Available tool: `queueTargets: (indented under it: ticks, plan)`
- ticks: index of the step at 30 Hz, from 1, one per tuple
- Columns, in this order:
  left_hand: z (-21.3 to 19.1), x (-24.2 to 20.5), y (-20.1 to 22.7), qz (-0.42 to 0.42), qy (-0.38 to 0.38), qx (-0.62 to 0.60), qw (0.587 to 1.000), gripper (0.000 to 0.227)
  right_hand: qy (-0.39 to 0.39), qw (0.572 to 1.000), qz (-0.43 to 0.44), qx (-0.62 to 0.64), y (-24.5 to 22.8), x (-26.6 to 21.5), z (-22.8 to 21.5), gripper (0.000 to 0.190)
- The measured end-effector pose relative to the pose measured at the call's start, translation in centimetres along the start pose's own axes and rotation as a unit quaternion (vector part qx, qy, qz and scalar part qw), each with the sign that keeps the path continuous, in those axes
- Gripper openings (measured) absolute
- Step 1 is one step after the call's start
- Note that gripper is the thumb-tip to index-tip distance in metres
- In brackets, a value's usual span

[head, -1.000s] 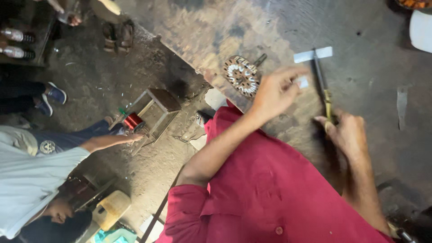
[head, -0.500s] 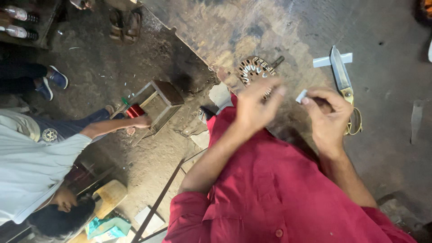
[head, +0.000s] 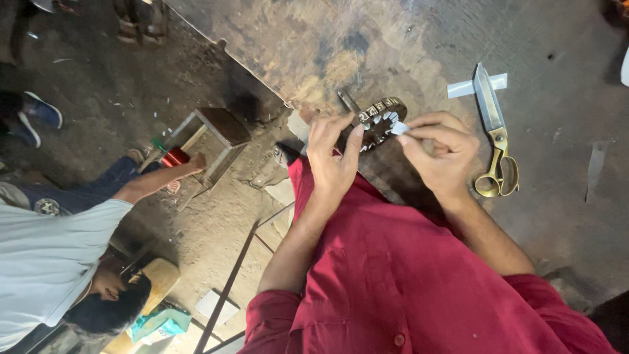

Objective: The person cuts small rectangular pieces from a white sheet using scissors and inserts them into the slots of a circular metal stator. The person repeats this process, cutting and inserting multiple pieces into the stator's slots.

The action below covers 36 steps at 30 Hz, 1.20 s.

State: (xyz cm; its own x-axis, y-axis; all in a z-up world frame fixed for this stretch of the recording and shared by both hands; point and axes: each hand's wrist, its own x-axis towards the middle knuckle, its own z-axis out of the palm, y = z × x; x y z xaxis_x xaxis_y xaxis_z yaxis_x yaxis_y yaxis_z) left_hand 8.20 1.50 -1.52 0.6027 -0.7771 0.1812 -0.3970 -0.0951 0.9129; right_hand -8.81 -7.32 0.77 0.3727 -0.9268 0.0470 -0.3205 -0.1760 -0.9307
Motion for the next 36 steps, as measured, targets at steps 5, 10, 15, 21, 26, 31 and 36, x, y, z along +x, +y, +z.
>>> queueTargets:
  ticks: [5, 10, 15, 21, 26, 31, 36]
  plan:
    - [0.9, -0.5, -1.0, -0.016, 0.007, -0.058, 0.998, 0.02, -0.026, 0.991, -0.1, 0.088, 1.2, 0.7, 2.3, 0.013]
    - [2.2, -0.5, -2.6, -0.034, -0.004, -0.165, 0.986, 0.018, 0.022, 0.994, -0.101, 0.042, 1.1, 0.9, 4.0, 0.011]
    - [3.2, -0.7, -3.2, -0.034, -0.027, -0.232, 0.972, 0.019, 0.086, 0.996, -0.037, -0.009, 0.3, 0.7, 4.8, 0.011]
    - [3.3, -0.5, -3.2, -0.051, -0.042, -0.254, 0.965, 0.018, 0.062, 0.984, -0.143, -0.085, -0.3, 1.0, 4.3, 0.015]
    - [3.0, 0.5, -2.4, -0.038, -0.047, -0.239, 0.969, 0.017, 0.054, 0.998, -0.009, 0.0, 0.0, 1.3, 4.1, 0.01]
    - [1.0, 2.3, 0.0, 0.015, -0.062, -0.148, 0.987, 0.034, 0.053, 0.969, -0.217, -0.106, -1.0, 1.2, 2.4, 0.023]
    - [1.4, 3.8, 0.9, 0.032, -0.11, -0.172, 0.978, 0.02, 0.036, 0.957, -0.27, -0.099, -1.7, 1.7, 1.7, 0.039]
